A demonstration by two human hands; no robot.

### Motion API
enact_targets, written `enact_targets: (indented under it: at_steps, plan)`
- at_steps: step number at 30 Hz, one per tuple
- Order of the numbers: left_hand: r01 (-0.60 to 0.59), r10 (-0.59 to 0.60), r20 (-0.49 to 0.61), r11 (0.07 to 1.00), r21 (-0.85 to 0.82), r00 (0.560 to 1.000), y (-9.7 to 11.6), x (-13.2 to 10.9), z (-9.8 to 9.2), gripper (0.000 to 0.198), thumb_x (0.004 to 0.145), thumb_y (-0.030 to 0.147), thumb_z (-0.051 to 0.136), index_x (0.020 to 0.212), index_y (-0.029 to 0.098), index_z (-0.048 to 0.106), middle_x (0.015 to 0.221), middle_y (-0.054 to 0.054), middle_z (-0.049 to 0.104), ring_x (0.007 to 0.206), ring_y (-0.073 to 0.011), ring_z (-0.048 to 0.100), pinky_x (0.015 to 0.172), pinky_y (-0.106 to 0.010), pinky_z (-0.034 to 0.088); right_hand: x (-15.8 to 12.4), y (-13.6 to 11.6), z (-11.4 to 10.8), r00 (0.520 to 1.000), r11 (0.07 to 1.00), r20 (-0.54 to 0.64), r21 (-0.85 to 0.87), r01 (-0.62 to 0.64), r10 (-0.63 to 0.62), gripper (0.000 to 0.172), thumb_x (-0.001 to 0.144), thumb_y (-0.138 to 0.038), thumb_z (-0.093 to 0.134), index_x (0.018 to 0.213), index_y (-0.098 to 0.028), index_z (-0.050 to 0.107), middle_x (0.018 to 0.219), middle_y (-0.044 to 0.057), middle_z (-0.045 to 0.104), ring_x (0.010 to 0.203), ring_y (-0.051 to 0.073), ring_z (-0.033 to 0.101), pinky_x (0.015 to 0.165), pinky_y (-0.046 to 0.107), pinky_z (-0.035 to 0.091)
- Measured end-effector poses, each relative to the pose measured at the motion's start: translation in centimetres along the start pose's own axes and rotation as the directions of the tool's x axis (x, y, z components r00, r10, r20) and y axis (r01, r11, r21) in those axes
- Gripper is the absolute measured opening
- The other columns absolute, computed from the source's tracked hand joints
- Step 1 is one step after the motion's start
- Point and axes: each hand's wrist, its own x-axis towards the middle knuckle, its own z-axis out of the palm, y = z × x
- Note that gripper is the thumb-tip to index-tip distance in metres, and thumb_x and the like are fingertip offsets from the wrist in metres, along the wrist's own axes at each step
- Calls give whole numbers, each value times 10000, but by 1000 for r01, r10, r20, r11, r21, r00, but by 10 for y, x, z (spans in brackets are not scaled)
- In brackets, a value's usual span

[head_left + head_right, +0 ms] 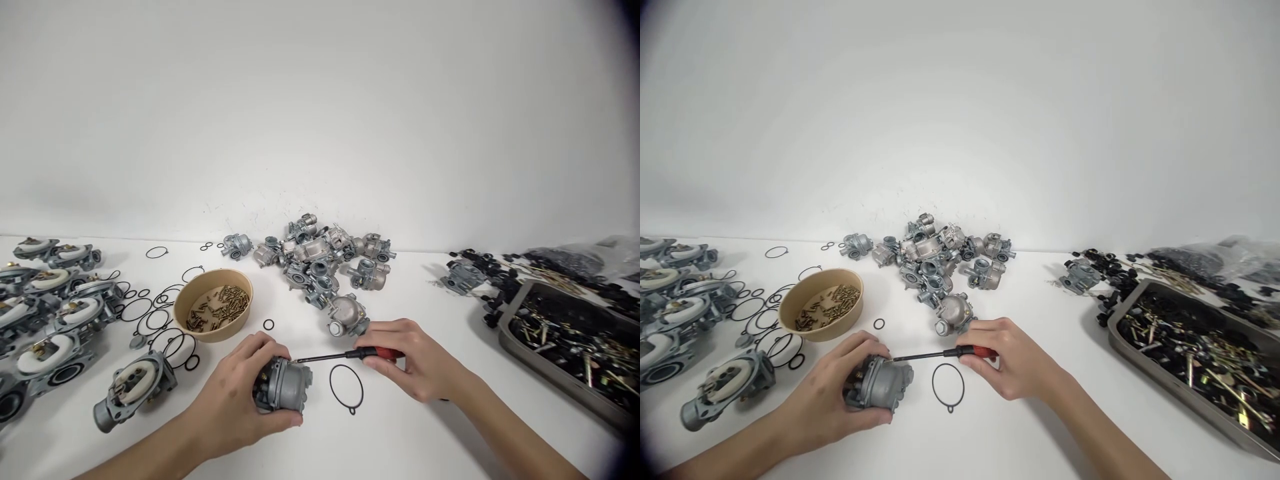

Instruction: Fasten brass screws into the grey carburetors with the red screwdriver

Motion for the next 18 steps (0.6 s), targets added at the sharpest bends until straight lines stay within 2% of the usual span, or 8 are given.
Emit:
enact_targets:
  at_steps: [14,18]
  plan:
    - [-4,4,-11,1000,21,1000,1,0,1,534,738,350,877,1184,288,589,1155,-63,626,961,-265,654,794,-385,560,0,-2,3,1000,999,2,-6,31,-31,157,1008,-239,595,1054,-197,738,649,-16,466,540,131,396,486,261,345]
    - [-10,10,-8,999,39,1000,0,0,2,555,731,335,878,1199,287,584,1162,-64,618,971,-269,651,796,-390,560,0,-2,4,999,999,-10,-15,44,-44,166,1005,-237,605,1085,-195,743,659,-8,510,544,135,422,495,268,356]
